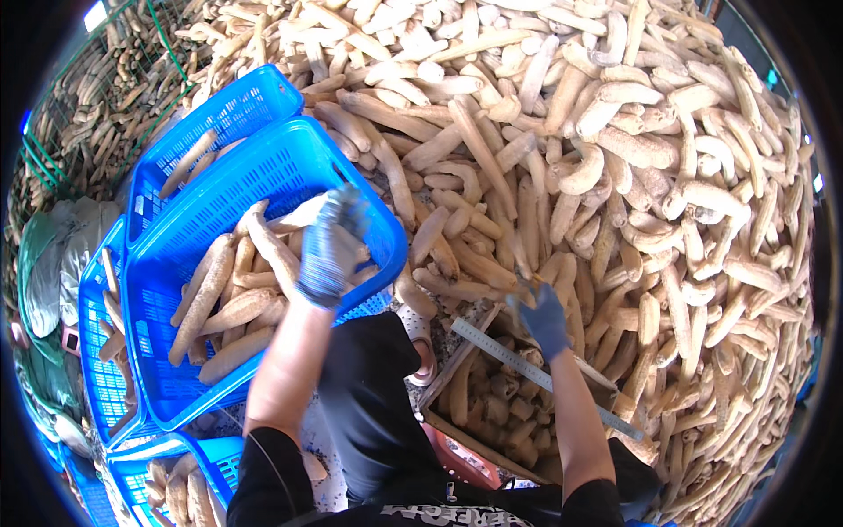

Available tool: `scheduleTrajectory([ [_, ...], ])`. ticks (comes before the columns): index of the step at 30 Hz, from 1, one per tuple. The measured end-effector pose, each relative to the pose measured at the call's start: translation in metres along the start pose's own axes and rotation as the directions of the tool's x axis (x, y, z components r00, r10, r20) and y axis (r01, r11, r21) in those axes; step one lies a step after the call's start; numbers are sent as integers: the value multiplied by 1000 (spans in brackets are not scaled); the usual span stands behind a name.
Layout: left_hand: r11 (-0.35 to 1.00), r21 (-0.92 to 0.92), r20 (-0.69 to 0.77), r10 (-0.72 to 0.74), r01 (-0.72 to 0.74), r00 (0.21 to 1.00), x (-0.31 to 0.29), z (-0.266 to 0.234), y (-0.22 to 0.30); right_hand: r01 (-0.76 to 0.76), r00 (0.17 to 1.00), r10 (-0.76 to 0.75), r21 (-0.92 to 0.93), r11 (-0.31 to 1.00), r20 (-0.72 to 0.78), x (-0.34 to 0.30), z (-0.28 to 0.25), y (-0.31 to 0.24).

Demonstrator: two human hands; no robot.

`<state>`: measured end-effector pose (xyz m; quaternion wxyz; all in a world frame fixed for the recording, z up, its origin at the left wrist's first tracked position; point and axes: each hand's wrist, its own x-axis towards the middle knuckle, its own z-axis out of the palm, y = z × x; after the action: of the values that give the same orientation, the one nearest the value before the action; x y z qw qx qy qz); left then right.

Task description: The person measures dried loofahs against a ruler fixed to a box and cuts them to length with shears, placing the trimmed pieces into the box and the remaining sponges into blue crates.

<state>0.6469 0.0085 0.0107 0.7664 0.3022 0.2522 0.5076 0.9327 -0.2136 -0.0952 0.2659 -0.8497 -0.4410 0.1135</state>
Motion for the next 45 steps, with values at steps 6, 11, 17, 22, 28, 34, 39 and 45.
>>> scheduleTrajectory([
  [6,968,222,-42,134,-122,990,-13,38,-44,86,926,86,-427,900,368,102,80,-33],
  [11,962,244,-107,153,-124,982,-3,36,-40,-86,743,275,-321,943,610,152,168,-26],
  [17,955,277,-88,136,-106,987,4,30,-42,-163,880,203,-129,978,430,148,165,-22],
  [22,958,285,-91,71,-43,993,4,34,-52,-12,998,17,73,997,-64,104,85,18],
  [28,764,336,58,-600,550,798,0,58,-88,386,787,-393,-117,915,-476,18,-14,19],
  [34,822,380,364,-555,425,748,-28,84,-107,416,670,-641,-525,742,-375,-43,-50,30],
  [39,894,449,425,-207,-6,881,-35,87,-128,241,744,-463,-453,858,-482,-69,-34,42],
  [45,954,301,310,-97,0,946,-44,97,-119,52,790,-334,-487,872,-514,-80,-24,42],
])
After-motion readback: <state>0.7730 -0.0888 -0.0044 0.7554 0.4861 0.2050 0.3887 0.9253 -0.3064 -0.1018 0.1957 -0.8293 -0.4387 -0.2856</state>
